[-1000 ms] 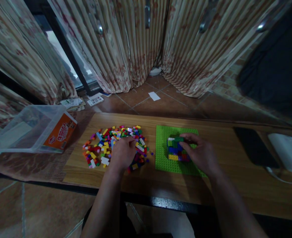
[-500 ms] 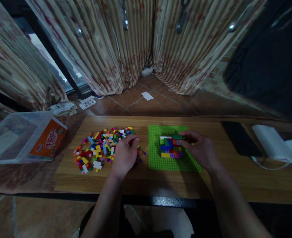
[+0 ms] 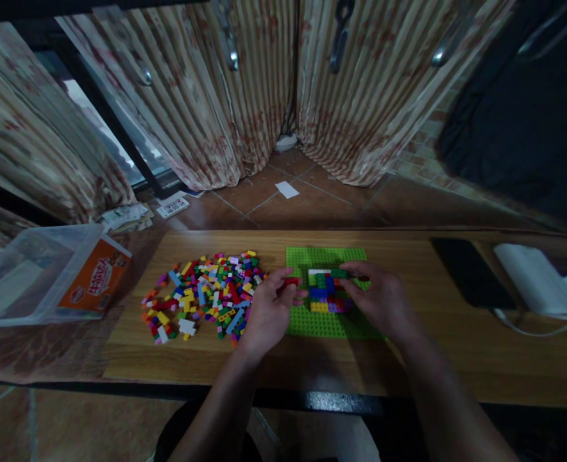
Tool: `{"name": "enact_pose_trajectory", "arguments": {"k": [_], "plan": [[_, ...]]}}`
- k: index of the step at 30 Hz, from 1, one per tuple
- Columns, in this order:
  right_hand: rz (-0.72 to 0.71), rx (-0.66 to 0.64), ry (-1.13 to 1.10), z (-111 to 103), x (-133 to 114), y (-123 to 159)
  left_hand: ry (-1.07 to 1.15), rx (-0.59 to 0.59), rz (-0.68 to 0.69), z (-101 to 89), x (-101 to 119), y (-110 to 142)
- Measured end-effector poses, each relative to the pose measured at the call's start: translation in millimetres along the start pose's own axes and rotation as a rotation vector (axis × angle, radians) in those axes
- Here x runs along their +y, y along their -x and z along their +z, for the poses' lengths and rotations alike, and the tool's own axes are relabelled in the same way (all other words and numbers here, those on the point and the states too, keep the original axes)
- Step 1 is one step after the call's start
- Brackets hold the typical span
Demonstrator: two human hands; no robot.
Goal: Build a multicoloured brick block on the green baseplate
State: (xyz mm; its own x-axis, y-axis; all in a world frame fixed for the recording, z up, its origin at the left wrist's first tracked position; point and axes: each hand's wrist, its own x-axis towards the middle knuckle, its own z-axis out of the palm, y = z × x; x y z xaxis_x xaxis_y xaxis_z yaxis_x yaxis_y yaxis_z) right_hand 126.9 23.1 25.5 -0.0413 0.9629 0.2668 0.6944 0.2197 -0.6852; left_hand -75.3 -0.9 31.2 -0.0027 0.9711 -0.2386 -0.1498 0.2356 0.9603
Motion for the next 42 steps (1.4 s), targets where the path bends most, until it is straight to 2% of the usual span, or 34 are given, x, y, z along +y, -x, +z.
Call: {"name": "enact_pose_trajectory", "arguments": {"k": [8, 15, 25, 29, 42], "plan": [[-0.021, -0.022, 0.056, 2.6, 3.4, -0.2, -0.069, 0.080, 0.073, 1.6, -1.7, -1.1], [-0.027, -0.014, 0.051, 2.0, 4.8, -0.9, 0.028, 0.091, 0.021, 2.8, -12.2, -8.5], [-0.028, -0.013, 0.039, -1.8, 3.2, -1.6, -0.169, 0.116, 0.080, 17.0, -20.7, -20.1], [-0.033, -0.014, 0.038, -1.2, 4.1, -1.3, -0.120, 0.118, 0.098, 21.5, -22.1, -22.4], [-0.027, -0.020, 0.014, -2.9, 0.5, -1.7, -0.038, 0.090, 0.016, 24.6, -19.7, -21.1]]}}
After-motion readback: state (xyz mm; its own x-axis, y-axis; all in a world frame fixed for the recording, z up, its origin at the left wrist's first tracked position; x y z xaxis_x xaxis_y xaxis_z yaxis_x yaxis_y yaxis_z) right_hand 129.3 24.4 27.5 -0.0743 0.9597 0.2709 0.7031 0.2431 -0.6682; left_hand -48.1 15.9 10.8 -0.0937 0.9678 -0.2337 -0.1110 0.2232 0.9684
